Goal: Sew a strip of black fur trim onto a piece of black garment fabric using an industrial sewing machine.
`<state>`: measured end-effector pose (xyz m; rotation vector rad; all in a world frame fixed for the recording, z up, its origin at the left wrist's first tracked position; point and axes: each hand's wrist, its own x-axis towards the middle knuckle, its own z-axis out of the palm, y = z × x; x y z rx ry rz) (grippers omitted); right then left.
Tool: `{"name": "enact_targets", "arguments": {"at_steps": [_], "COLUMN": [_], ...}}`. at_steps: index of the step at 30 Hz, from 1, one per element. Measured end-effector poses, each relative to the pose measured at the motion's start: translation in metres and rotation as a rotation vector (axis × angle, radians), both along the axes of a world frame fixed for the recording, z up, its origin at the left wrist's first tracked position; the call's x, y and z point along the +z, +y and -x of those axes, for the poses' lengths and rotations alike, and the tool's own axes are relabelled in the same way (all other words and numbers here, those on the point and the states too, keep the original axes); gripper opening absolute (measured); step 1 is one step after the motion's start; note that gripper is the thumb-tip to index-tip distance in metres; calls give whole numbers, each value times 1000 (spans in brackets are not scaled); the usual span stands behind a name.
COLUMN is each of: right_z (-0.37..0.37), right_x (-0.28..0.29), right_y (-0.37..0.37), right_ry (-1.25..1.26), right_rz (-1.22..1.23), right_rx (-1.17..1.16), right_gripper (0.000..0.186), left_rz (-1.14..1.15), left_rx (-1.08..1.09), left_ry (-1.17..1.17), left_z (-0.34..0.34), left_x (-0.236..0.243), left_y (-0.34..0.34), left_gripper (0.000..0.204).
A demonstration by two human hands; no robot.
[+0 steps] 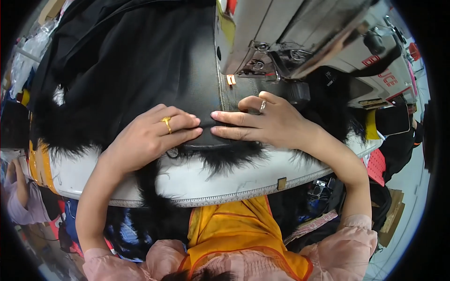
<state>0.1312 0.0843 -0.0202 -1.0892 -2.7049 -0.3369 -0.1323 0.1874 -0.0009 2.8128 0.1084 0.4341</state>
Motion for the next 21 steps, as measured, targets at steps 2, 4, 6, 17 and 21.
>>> {"name": "enact_targets", "arguments": {"at_steps": [2, 4, 6, 17, 21], "right_z": [-3, -12, -28, -59, -61], "right_x": [0, 2, 7, -2, -1], "right_y": [1, 4, 8, 1, 4], "right_ry": [4, 38, 158, 232, 241], "right_rz": [36, 139, 240, 28, 15], "right_rx": [-6, -42, -97, -316, -276], "right_gripper": [49, 48, 47, 5, 5], "left_rz": [-53, -60, -91, -269, -286], "left_rx": [-29, -77, -139, -90, -59], "left_ry": [-61, -80, -152, -162, -149], "left_z": [0, -8, -28, -58, -58], "left_x": [-4, -5, -7, -18, -16], "left_y": [4, 15, 28, 44, 42], "left_gripper": [29, 28, 26, 34, 37]}}
